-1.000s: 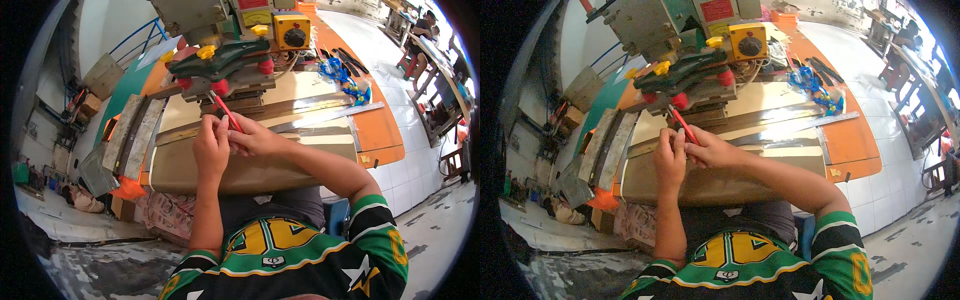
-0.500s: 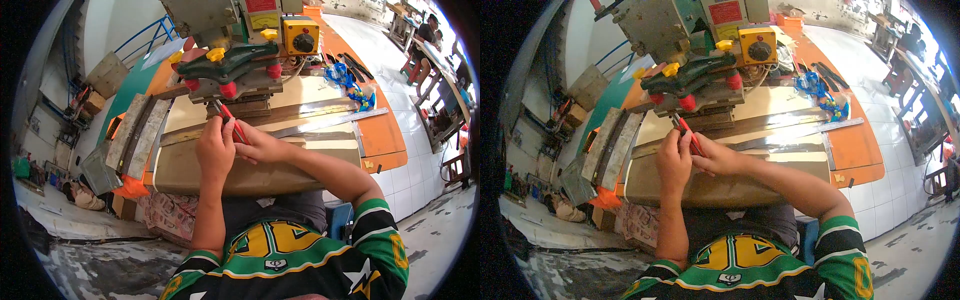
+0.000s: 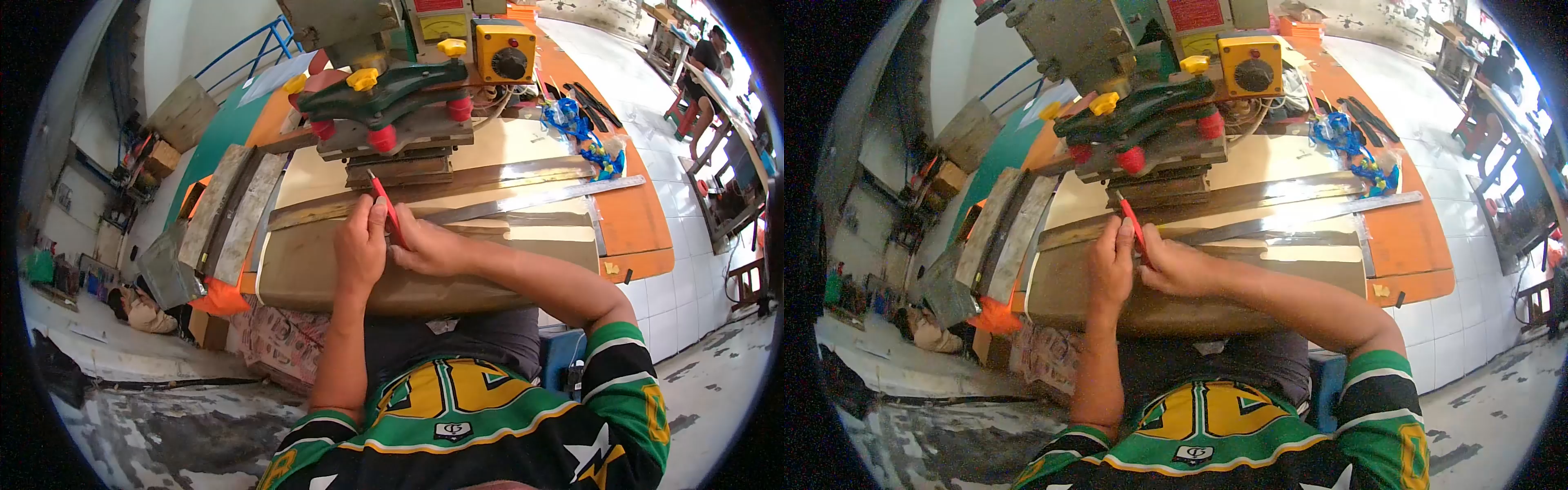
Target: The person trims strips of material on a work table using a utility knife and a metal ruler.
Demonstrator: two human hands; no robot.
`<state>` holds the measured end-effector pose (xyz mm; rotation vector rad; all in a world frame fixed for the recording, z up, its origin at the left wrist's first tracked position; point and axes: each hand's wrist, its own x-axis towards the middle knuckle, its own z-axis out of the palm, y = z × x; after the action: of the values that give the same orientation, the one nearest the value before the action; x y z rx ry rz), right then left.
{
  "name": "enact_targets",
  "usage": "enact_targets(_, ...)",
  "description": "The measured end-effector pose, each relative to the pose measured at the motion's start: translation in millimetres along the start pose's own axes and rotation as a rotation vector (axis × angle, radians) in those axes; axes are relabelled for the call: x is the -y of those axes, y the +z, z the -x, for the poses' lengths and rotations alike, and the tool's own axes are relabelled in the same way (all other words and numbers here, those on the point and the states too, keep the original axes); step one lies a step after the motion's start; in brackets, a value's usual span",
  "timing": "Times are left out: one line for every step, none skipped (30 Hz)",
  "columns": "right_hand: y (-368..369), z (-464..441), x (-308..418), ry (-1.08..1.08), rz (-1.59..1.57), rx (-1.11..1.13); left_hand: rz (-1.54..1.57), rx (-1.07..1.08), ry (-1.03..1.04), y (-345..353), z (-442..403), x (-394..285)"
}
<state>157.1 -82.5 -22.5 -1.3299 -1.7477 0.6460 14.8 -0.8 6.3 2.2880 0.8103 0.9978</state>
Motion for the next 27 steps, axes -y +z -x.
enact_targets(0, 0, 1, -0.003, -0.001, 0.007, -0.002, -0.005, -0.005, 2, 1, 2)
enact_targets(0, 0, 2, -0.009, 0.122, -0.007, 0.091, -0.029, -0.023, 6, 2, 3)
enact_targets(0, 1, 2, -0.016, 0.245, -0.021, 0.185, -0.053, -0.04, 9, 2, 5)
enact_targets(0, 0, 1, -0.018, 0.246, -0.016, 0.185, -0.057, -0.042, 12, 3, 6)
enact_targets(0, 1, -2, -0.034, 0.339, -0.009, 0.279, -0.075, -0.064, 14, 4, 6)
enact_targets(1, 1, -3, -0.049, 0.432, -0.001, 0.374, -0.091, -0.088, 17, 6, 8)
enact_targets(1, 2, -3, -0.046, 0.43, 0.003, 0.375, -0.091, -0.093, 19, 7, 12)
enact_targets(2, 2, -3, -0.09, 0.506, -0.035, 0.541, -0.071, -0.23, 21, 9, 17)
enact_targets(2, 3, -1, -0.132, 0.58, -0.074, 0.707, -0.049, -0.369, 22, 10, 18)
enact_targets(2, 3, 2, -0.125, 0.58, -0.074, 0.709, -0.043, -0.372, 22, 11, 18)
enact_targets(0, 3, 6, -0.056, 0.551, -0.052, 0.691, -0.065, -0.372, 22, 11, 17)
enact_targets(-1, 2, 9, 0.013, 0.52, -0.032, 0.671, -0.084, -0.37, 22, 10, 15)
enact_targets(-1, 2, 7, 0.024, 0.52, -0.038, 0.674, -0.072, -0.371, 22, 11, 16)
enact_targets(-2, 1, 5, -0.015, 0.331, -0.073, 0.423, -0.115, -0.249, 21, 11, 17)
enact_targets(-3, 1, 4, -0.056, 0.143, -0.11, 0.174, -0.157, -0.122, 19, 10, 16)
enact_targets(-4, 0, 3, -0.048, 0.145, -0.118, 0.101, -0.164, -0.081, 16, 9, 11)
enact_targets(-5, -1, 3, -0.026, 0.024, -0.099, 0.107, -0.157, -0.079, 13, 7, 8)
enact_targets(-5, -2, 4, -0.006, -0.098, -0.08, 0.026, -0.13, -0.034, 9, 6, 8)
enact_targets(-3, -4, 2, -0.001, -0.097, -0.084, -0.056, -0.103, 0.012, 6, 5, 6)
enact_targets(2, -5, -3, -0.074, -0.139, -0.089, -0.052, -0.098, 0.012, 4, 5, 4)
enact_targets(3, -7, -2, -0.148, -0.181, -0.094, -0.071, -0.093, 0.019, 2, 4, 2)
enact_targets(4, -6, -1, -0.146, -0.18, -0.097, -0.091, -0.09, 0.026, 2, 3, 0)
enact_targets(5, -4, 1, -0.095, -0.171, -0.075, -0.09, -0.087, 0.028, 3, 4, 2)
enact_targets(6, -3, 4, -0.045, -0.162, -0.054, -0.039, -0.114, 0.016, 5, 6, 4)
enact_targets(8, -2, 7, -0.043, -0.163, -0.057, 0.011, -0.139, 0.005, 7, 8, 5)
enact_targets(9, 0, 11, -0.036, -0.031, -0.074, 0.012, -0.135, 0.006, 8, 10, 4)
enact_targets(9, 0, 12, -0.028, 0.101, -0.09, 0.131, -0.15, -0.06, 10, 11, 2)
